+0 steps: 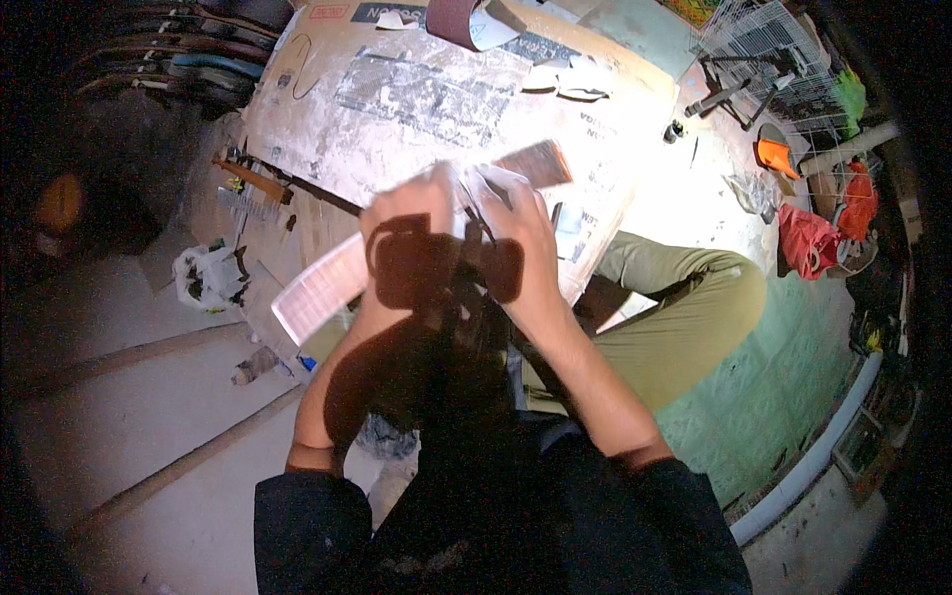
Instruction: The person sands the surfaces and edges of a wooden electric guitar body using a sanding block.
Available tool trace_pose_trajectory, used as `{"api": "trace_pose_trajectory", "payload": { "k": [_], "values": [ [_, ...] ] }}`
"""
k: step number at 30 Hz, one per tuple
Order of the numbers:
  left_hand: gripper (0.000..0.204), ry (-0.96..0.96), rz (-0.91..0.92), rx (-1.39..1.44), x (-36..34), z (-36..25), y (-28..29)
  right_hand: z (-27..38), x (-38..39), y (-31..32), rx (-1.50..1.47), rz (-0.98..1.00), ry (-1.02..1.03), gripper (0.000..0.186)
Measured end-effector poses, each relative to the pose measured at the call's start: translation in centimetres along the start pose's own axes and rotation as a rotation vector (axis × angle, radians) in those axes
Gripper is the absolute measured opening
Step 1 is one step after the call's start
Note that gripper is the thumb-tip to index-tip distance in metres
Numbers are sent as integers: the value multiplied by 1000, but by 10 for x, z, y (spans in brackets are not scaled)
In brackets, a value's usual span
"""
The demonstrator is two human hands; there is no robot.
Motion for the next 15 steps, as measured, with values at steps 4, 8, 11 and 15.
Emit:
{"api": "trace_pose_trajectory", "payload": {
  "k": [4,8,11,15],
  "values": [
    [12,-30,-35,29,3,11,-1,-13,38,13,35,218,-110,42],
    [16,-81,-96,-17,5,9,2,-6,40,34,-238,-44,-214,38],
    [13,-94,-143,26,8,5,1,-17,31,18,-325,-90,-226,41],
    [12,-94,-243,92,11,4,6,-23,41,-6,-256,90,-292,49]
  ]
}}
Point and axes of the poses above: each hand's wrist, its own x-axis away from the middle knuckle, its own y-axis out of the back of the hand, z = x × y, the point moved 4 cm from there along -x, towards the middle knuckle, and after that the axes turned 11 degrees about -y, right-handed, at the moved point
